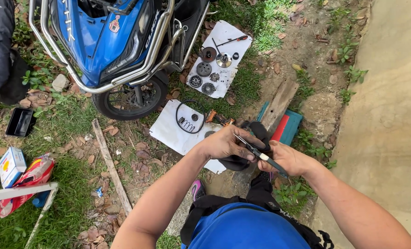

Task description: Preparing cleaning materials by cutting a rag with scissors and organizing tools in a tray for motorcycle maintenance.

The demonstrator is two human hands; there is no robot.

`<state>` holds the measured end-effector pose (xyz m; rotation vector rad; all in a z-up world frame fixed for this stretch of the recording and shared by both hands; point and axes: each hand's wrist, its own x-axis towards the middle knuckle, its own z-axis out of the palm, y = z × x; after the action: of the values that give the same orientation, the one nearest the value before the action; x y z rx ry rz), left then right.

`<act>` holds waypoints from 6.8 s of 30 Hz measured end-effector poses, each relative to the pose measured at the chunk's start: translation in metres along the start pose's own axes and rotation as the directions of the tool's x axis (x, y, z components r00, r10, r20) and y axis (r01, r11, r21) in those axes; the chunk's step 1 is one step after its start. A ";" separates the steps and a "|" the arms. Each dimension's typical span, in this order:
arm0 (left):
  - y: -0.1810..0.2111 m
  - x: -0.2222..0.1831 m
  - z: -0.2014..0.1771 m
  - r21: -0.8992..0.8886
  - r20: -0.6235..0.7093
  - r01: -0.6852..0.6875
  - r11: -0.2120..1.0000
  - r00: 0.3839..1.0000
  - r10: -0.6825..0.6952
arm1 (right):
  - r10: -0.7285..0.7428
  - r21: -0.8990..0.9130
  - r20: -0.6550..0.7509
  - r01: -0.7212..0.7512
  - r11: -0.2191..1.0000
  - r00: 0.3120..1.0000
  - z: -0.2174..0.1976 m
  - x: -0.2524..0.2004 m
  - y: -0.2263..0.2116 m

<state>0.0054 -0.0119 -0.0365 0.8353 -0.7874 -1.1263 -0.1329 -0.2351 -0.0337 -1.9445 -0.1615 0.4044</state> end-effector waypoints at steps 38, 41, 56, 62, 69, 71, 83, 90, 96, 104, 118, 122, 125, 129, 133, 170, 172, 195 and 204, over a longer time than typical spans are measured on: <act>-0.103 -0.184 -0.059 -0.070 -0.573 0.354 0.933 0.751 -0.328 | 0.232 0.299 -0.414 -0.110 0.948 0.880 0.051 0.086 0.125; -0.163 -0.238 -0.063 -0.186 -0.732 0.399 0.898 0.553 -0.398 | 0.451 0.652 -0.451 -0.061 0.755 0.770 0.003 0.111 0.136; -0.179 -0.131 -0.028 0.328 -0.896 0.748 0.578 0.440 -0.062 | 0.531 0.893 -0.259 -0.009 0.449 0.806 0.092 0.088 0.035; -0.263 -0.070 -0.074 0.474 -0.856 0.703 0.530 0.510 0.089 | 0.587 0.869 -0.265 -0.074 0.489 0.765 0.095 0.027 0.062; -0.190 -0.097 -0.025 0.304 -0.896 0.603 0.738 0.443 0.007 | 0.586 0.538 -0.492 -0.304 0.786 0.644 0.052 -0.008 0.121; -0.201 -0.096 -0.012 0.008 -0.812 0.333 0.943 0.553 -0.188 | 0.555 0.595 -0.312 -0.296 0.747 0.771 0.076 0.000 0.112; -0.234 -0.143 0.006 -0.814 -0.504 0.174 0.555 0.264 -0.822 | 0.485 0.666 -0.195 -0.247 0.704 0.853 0.203 0.042 0.143; -0.280 -0.175 -0.013 -0.453 -0.891 -0.064 0.889 0.063 -0.450 | 0.552 -0.150 -0.199 -0.582 0.800 0.810 0.170 0.052 0.113; -0.281 -0.239 -0.016 -0.283 -0.957 0.542 0.791 -0.105 -0.271 | 0.610 -0.374 -0.020 -0.572 0.730 0.792 0.140 0.051 0.095; -0.250 -0.215 -0.006 0.003 -0.984 0.327 0.945 0.169 -0.056 | 0.399 -0.412 -0.070 -0.391 0.823 0.914 0.217 0.082 0.074; -0.198 -0.308 0.014 -0.012 -1.000 0.086 0.996 -0.012 -0.011 | 0.270 -0.709 0.245 -0.018 0.705 0.931 0.345 0.151 0.027; -0.201 -0.318 0.025 0.099 -0.992 0.033 0.995 -0.071 0.101 | 0.246 -0.683 0.329 0.049 0.729 0.912 0.353 0.162 0.037; -0.203 -0.318 0.032 0.169 -0.975 -0.014 0.985 -0.146 0.166 | 0.219 -0.633 0.382 0.082 0.769 0.898 0.355 0.159 0.019; -0.187 -0.338 0.060 0.204 -0.943 0.118 0.972 -0.245 0.227 | -0.243 -0.713 0.406 0.472 0.520 0.881 0.375 0.141 0.050; -0.188 -0.363 0.080 0.163 -0.907 0.256 0.953 -0.341 0.247 | -0.309 -0.745 0.423 0.521 0.417 0.852 0.391 0.141 0.027; 0.295 -1.101 0.056 -0.838 -0.506 0.525 0.150 -0.850 0.149 | 0.369 -0.285 -0.089 -0.379 0.880 0.925 0.579 0.441 -0.128; 0.260 -1.129 0.028 -0.845 -0.533 0.532 0.052 -0.846 -0.010 | 0.375 -0.290 -0.091 -0.385 0.876 0.923 0.578 0.444 -0.130; 0.107 -1.183 -0.081 -0.221 0.055 0.915 0.337 -0.334 0.941 | 0.420 -0.427 0.022 -0.371 0.825 0.907 0.629 0.480 -0.185; 0.064 -1.158 -0.141 -0.411 -0.372 0.660 0.629 -0.751 0.546 | 0.431 -0.345 0.027 -0.396 0.851 0.902 0.650 0.500 -0.214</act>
<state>-0.1252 1.1408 -0.1765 2.3853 1.4990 0.6206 0.1201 0.5624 -0.1691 -2.2961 0.1410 0.8096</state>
